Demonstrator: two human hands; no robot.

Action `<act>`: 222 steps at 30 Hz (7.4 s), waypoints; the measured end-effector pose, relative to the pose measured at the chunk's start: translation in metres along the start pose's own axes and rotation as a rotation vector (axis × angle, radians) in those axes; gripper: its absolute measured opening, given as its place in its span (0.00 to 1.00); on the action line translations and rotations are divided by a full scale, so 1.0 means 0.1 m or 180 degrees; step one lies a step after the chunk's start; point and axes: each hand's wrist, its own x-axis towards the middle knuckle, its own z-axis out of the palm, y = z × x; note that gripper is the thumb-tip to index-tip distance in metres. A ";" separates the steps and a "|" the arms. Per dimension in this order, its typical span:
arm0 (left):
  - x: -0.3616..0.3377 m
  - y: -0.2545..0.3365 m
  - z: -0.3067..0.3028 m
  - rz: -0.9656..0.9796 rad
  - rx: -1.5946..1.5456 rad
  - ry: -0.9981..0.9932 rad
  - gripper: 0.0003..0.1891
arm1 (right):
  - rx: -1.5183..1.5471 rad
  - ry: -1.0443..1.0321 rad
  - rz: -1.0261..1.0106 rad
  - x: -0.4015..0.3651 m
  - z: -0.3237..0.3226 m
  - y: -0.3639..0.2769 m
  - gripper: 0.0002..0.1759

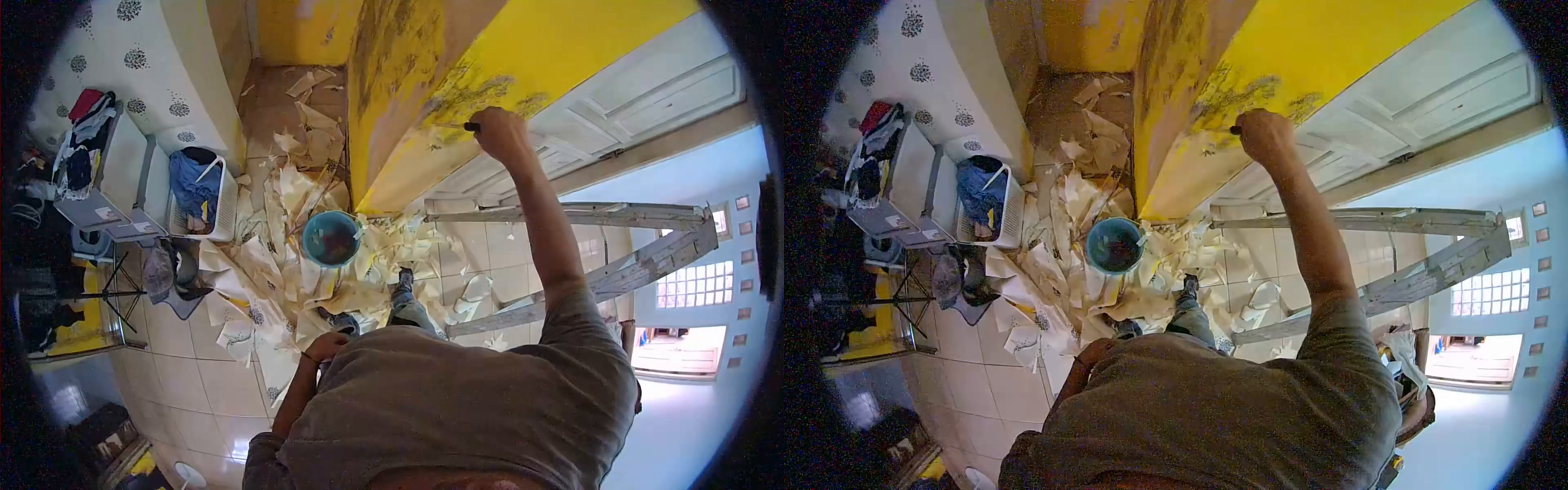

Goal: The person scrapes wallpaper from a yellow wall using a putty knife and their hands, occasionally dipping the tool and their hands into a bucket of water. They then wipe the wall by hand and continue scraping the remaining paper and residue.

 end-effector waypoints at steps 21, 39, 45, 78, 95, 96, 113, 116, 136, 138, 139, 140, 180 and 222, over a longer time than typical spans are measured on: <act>0.36 -0.52 0.97 -0.0543 0.0573 0.0183 0.21 | 0.0096 0.0053 0.0004 -0.08 1.10 -0.10 0.07; 0.72 0.65 1.56 -0.0637 0.0995 -0.0049 0.20 | -0.0043 0.0028 0.0093 -0.28 0.45 1.46 0.10; 0.64 0.91 1.70 -0.0764 0.1093 -0.0085 0.19 | 0.0073 0.0404 0.0261 -0.59 -0.67 1.95 0.09; 0.43 1.78 1.59 -0.0786 0.1664 -0.0448 0.20 | 0.0810 0.0609 -0.0279 -0.54 -1.21 2.45 0.12; 1.04 1.96 1.43 -0.0936 0.1566 -0.0504 0.21 | 0.2666 0.1243 0.0731 -0.98 2.30 0.56 0.40; 1.14 1.92 1.34 -0.0926 0.1592 -0.0517 0.22 | 0.2802 0.1023 0.0735 -1.06 2.66 0.43 0.41; 4.25 3.04 -1.18 0.2635 0.4233 0.4363 0.38 | 0.2090 0.1964 0.1091 -0.69 3.73 0.15 0.42; 4.44 2.90 -1.27 0.3109 0.4458 0.4772 0.38 | 0.2022 0.2430 0.0869 -0.56 3.51 0.31 0.41; 4.17 2.30 -1.47 0.2877 0.4959 0.4536 0.56 | 0.2414 0.2205 0.1053 -0.82 4.86 -0.39 0.40; 4.16 2.24 -1.43 0.2616 0.4999 0.4339 0.59 | 0.2435 0.2253 0.0988 -0.84 5.08 -0.42 0.41; 4.16 2.21 -1.43 0.2644 0.5013 0.4330 0.59 | 0.2462 0.2270 0.0920 -0.83 5.15 -0.41 0.42; 4.17 2.17 -1.42 0.2643 0.5005 0.4309 0.60 | 0.2473 0.2299 0.0934 -0.81 5.02 -0.38 0.42; 4.55 0.77 -0.87 0.1870 0.4373 0.3501 0.50 | -0.2594 0.1552 -0.1162 -0.45 1.67 0.71 0.09; 4.48 0.58 -0.82 0.1914 0.3407 0.3853 0.48 | -0.3197 0.1602 -0.1204 0.01 1.13 -0.04 0.06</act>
